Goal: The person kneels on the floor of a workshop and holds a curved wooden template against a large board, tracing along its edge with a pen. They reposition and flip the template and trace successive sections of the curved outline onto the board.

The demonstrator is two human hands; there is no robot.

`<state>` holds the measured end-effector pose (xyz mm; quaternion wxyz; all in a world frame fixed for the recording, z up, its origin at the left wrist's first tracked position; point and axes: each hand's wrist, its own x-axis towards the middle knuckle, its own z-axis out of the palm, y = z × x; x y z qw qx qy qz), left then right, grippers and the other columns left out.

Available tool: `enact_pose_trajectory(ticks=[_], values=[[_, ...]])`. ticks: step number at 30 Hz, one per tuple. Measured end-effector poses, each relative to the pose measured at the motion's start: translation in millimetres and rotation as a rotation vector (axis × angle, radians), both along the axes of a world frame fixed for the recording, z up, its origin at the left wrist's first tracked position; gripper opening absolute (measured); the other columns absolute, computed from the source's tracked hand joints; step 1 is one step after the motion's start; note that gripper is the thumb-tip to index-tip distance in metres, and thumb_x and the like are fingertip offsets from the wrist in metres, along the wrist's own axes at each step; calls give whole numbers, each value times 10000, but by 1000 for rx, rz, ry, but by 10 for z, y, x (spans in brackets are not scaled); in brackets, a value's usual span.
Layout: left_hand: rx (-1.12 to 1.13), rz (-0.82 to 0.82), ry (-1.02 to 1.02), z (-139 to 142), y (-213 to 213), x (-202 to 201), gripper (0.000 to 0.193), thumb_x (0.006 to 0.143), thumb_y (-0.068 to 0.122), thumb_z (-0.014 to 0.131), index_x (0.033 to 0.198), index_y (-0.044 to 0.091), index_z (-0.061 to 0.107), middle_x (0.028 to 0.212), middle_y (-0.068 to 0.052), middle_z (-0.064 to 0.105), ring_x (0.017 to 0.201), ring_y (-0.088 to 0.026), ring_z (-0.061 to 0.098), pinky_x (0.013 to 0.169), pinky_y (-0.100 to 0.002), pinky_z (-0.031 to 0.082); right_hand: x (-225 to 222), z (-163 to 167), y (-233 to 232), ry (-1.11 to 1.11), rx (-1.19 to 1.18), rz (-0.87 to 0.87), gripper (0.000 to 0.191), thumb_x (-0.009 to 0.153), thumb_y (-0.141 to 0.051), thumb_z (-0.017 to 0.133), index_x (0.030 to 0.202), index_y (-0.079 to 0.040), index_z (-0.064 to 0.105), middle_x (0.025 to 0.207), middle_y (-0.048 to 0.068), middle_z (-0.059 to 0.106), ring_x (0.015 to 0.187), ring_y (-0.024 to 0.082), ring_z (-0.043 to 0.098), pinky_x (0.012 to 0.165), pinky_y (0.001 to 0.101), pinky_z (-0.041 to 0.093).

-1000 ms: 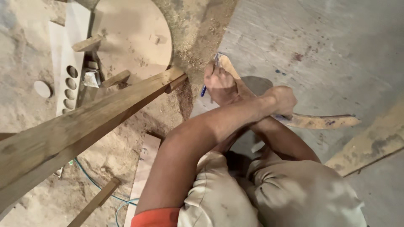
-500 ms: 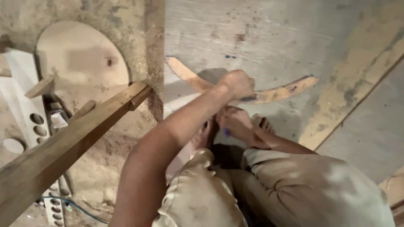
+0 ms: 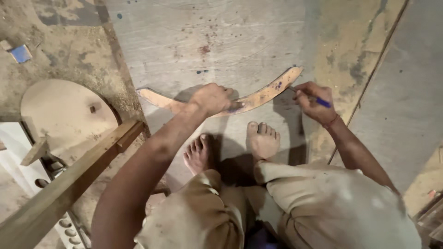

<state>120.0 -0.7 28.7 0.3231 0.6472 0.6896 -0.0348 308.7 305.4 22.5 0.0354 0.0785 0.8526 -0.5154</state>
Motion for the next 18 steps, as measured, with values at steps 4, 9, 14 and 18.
enact_pose_trajectory(ticks=[4, 9, 14, 18], values=[[-53, -19, 9, 63, 32, -10, 475, 1030, 235, 452, 1436, 477, 507, 1176, -100, 612, 982, -319, 713, 738, -407, 608, -87, -80, 226, -164, -186, -188, 155, 1026, -3, 553, 1089, 89, 661, 852, 148, 711, 733, 167, 706, 649, 300, 602], [-161, 24, 11, 179, 91, -5, 354, 1088, 434, 402, 1408, 413, 552, 1188, -68, 606, 1037, -300, 701, 787, -391, 611, -277, -114, 507, -171, -251, -303, 148, 1054, -19, 528, 1065, 81, 637, 848, 130, 694, 691, 150, 682, 608, 277, 550], [-172, -22, 50, 261, 84, 15, 563, 1013, 200, 450, 1469, 530, 443, 1190, -72, 579, 1001, -301, 705, 737, -386, 631, -364, -98, 579, -108, -277, -293, 151, 1075, -27, 525, 1066, 82, 628, 827, 146, 681, 687, 156, 683, 602, 278, 535], [-130, -74, 72, 279, 90, 27, 545, 1061, 189, 428, 1497, 515, 420, 1187, -88, 580, 1006, -289, 709, 741, -388, 616, -390, -86, 514, 51, -211, -404, 162, 1116, -69, 551, 1144, 73, 625, 883, 151, 696, 719, 146, 665, 649, 272, 538]])
